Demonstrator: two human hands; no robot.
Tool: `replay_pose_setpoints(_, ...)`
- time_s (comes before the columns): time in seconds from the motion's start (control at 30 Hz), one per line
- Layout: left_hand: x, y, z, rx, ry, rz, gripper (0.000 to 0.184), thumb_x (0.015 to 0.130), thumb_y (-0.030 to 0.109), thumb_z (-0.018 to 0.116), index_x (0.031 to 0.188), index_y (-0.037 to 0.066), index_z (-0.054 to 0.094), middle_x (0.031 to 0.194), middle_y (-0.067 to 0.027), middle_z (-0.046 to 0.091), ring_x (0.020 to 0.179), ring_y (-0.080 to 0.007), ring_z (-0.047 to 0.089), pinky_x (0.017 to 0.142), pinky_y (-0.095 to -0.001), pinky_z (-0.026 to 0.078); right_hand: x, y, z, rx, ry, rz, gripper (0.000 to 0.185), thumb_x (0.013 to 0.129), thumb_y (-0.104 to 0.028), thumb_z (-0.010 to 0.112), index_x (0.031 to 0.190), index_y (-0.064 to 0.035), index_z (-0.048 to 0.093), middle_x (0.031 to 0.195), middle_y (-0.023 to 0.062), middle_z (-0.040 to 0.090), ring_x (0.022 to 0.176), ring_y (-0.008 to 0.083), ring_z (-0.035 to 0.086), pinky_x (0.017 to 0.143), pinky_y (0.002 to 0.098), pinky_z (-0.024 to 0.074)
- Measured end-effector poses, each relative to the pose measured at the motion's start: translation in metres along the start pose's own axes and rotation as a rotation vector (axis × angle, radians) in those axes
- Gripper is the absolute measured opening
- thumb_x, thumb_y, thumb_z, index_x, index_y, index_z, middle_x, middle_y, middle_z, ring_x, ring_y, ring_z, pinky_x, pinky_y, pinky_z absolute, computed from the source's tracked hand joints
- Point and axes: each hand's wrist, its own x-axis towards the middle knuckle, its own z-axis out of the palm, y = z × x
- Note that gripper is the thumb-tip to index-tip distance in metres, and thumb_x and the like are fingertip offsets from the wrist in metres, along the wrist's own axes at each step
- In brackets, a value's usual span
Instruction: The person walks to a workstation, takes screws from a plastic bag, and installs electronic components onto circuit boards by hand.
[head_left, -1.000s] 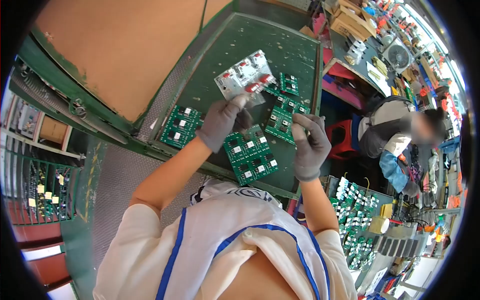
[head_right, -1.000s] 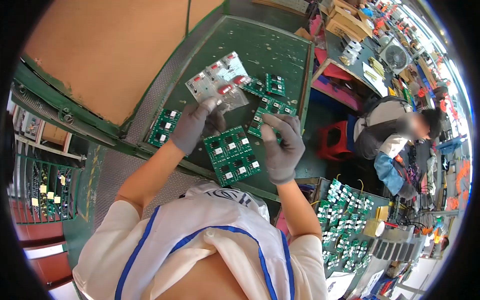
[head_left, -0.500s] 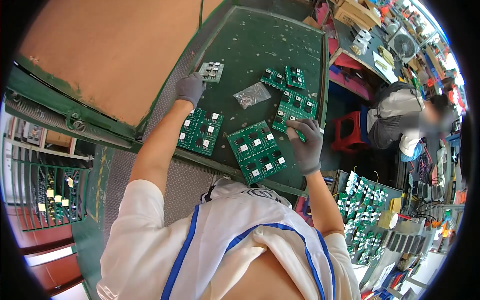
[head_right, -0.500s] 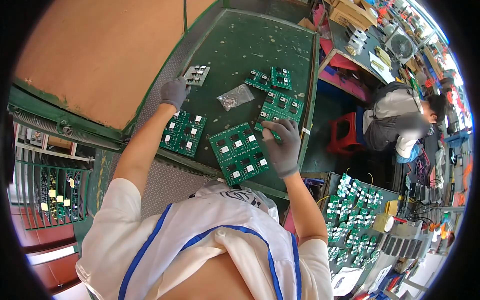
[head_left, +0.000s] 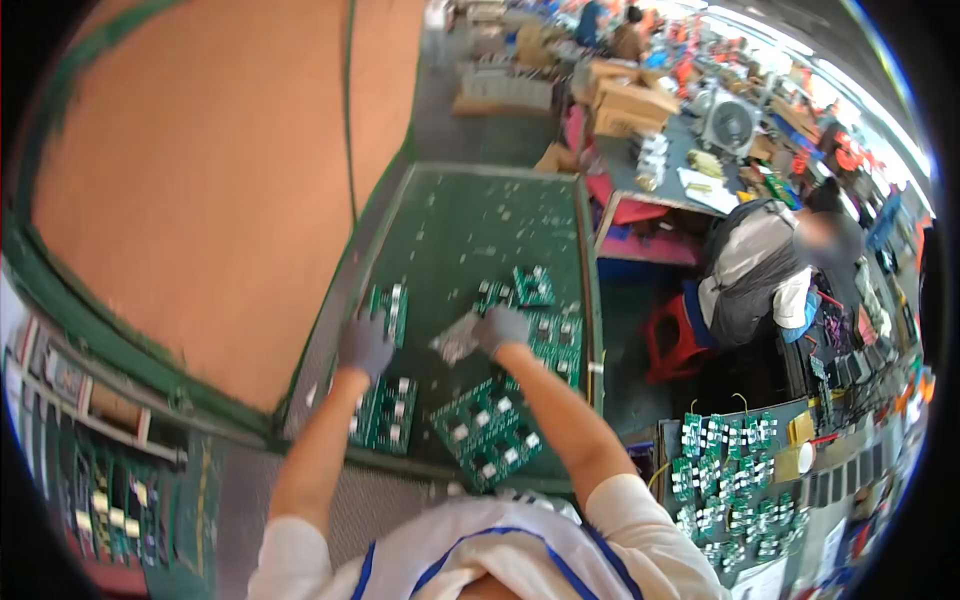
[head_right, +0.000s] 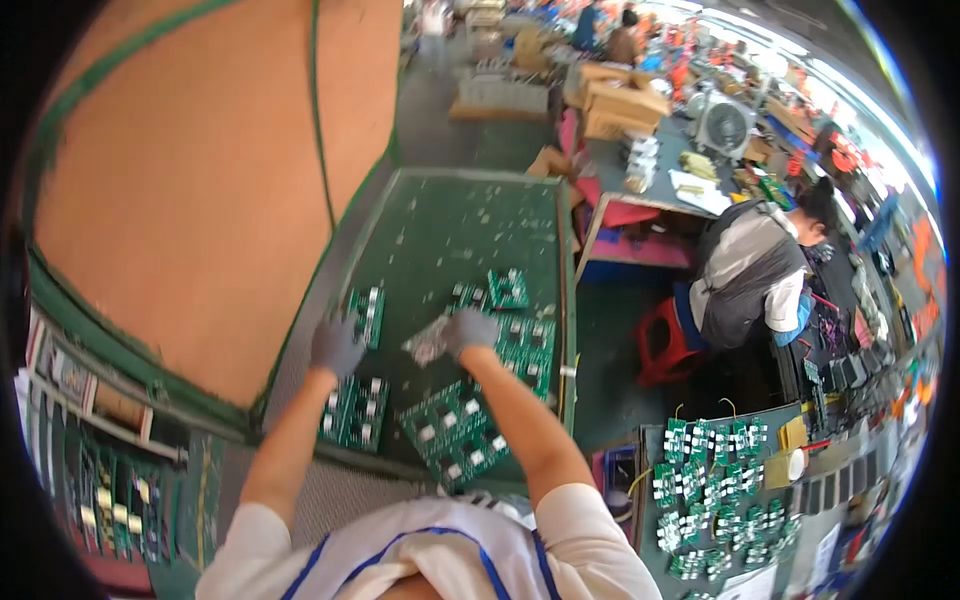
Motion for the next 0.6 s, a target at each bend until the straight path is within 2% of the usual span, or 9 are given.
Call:
replay_pose_setpoints(0.03,0.003,0.01,-0.009,-0.099,-0.125,-0.051,0.04,0.074,0.024,0.067,0.109,0.008,0.056,0.111,-0.0179,0.058,0.112,-0.0376,0.051,0.092,-0.0449,0.045,0.001,-0.005,-0.003,0.103,-0.048,0.039,0.033,0.08,-0.036,0.057,0.09,-0.0075,0.071,0.098,0.017,0.068,0.092,0.035,0.065,0.08,0.0423,0.0516)
replay_pose_setpoints(0.2,-0.001,0.053,-0.004,-0.326,-0.253,-0.105,0.045,0.075,0.03,0.069,0.113,0.008,0.057,0.107,-0.0189,0.061,0.098,-0.0347,0.06,0.084,-0.044,0.049,-0.001,-0.011,0.007,0.098,-0.036,0.015,0.018,0.077,-0.022,0.06,0.091,-0.0138,0.07,0.105,0.0128,0.067,0.095,0.032,0.064,0.079,0.0418,0.0503)
replay_pose_setpoints(0.23,-0.001,0.054,0.006,-0.327,-0.253,-0.103,0.045,0.075,0.03,0.069,0.113,0.008,0.057,0.107,-0.0189,0.061,0.098,-0.0347,0.06,0.084,-0.044,0.049,-0.003,-0.01,0.009,0.104,0.079,-0.093,0.015,0.076,-0.021,0.061,0.088,-0.0148,0.069,0.106,0.0109,0.066,0.098,0.0312,0.061,0.08,0.041,0.0484)
replay_pose_setpoints(0.33,-0.004,0.054,0.04,-0.445,-0.143,-0.106,0.041,0.078,0.029,0.067,0.111,0.007,0.059,0.105,-0.0204,0.062,0.093,-0.0365,0.062,0.083,-0.044,0.049,-0.008,-0.01,0.007,0.138,0.228,-0.265,0.009,0.075,-0.019,0.063,0.083,-0.0158,0.067,0.104,0.0081,0.064,0.102,0.0301,0.056,0.083,0.0391,0.0449)
replay_pose_setpoints(0.4,-0.005,0.053,0.053,-0.602,0.099,-0.256,0.034,0.084,0.031,0.064,0.106,0.005,0.061,0.095,-0.0162,0.066,0.083,-0.0303,0.065,0.076,-0.039,0.052,-0.012,-0.013,0.0,0.255,0.313,-0.379,0.008,0.072,-0.018,0.067,0.076,-0.0132,0.063,0.09,0.0087,0.06,0.101,0.0319,0.054,0.083,0.0404,0.0444)
replay_pose_setpoints(0.43,-0.004,0.054,0.055,-0.605,0.097,-0.257,0.034,0.084,0.031,0.064,0.106,0.005,0.061,0.095,-0.0162,0.066,0.083,-0.0303,0.065,0.076,-0.039,0.052,-0.014,-0.015,-0.004,0.252,0.31,-0.377,0.008,0.072,-0.018,0.067,0.076,-0.0132,0.063,0.09,0.0087,0.06,0.101,0.0319,0.054,0.083,0.0404,0.0444)
replay_pose_setpoints(0.5,-0.002,0.055,0.059,-1.376,-0.209,-0.659,0.034,0.088,0.037,0.062,0.101,0.006,0.063,0.091,-0.01,0.067,0.08,-0.0237,0.066,0.074,-0.0412,0.055,-0.022,-0.02,-0.009,0.406,0.392,-0.488,0.012,0.068,-0.015,0.071,0.075,-0.0104,0.061,0.09,0.01,0.059,0.098,0.0333,0.053,0.083,0.0434,0.0447)
replay_pose_setpoints(0.53,-0.006,0.08,0.015,-1.658,-0.278,-0.763,0.032,0.09,0.037,0.059,0.098,0.007,0.064,0.086,-0.0072,0.066,0.073,-0.0182,0.065,0.067,-0.038,0.056,-0.026,-0.024,-0.014,0.424,0.35,-0.504,0.012,0.07,-0.015,0.07,0.076,-0.0088,0.063,0.097,0.0109,0.06,0.102,0.0334,0.052,0.085,0.0428,0.0456)
replay_pose_setpoints(0.6,-0.006,0.09,0.017,-1.754,-0.23,-0.733,0.03,0.091,0.035,0.059,0.098,0.006,0.064,0.086,-0.0071,0.066,0.073,-0.0184,0.065,0.066,-0.0362,0.056,-0.033,-0.031,-0.02,0.443,0.316,-0.522,0.013,0.07,-0.015,0.071,0.077,-0.0081,0.062,0.097,0.0112,0.059,0.102,0.0339,0.052,0.085,0.0424,0.0457)
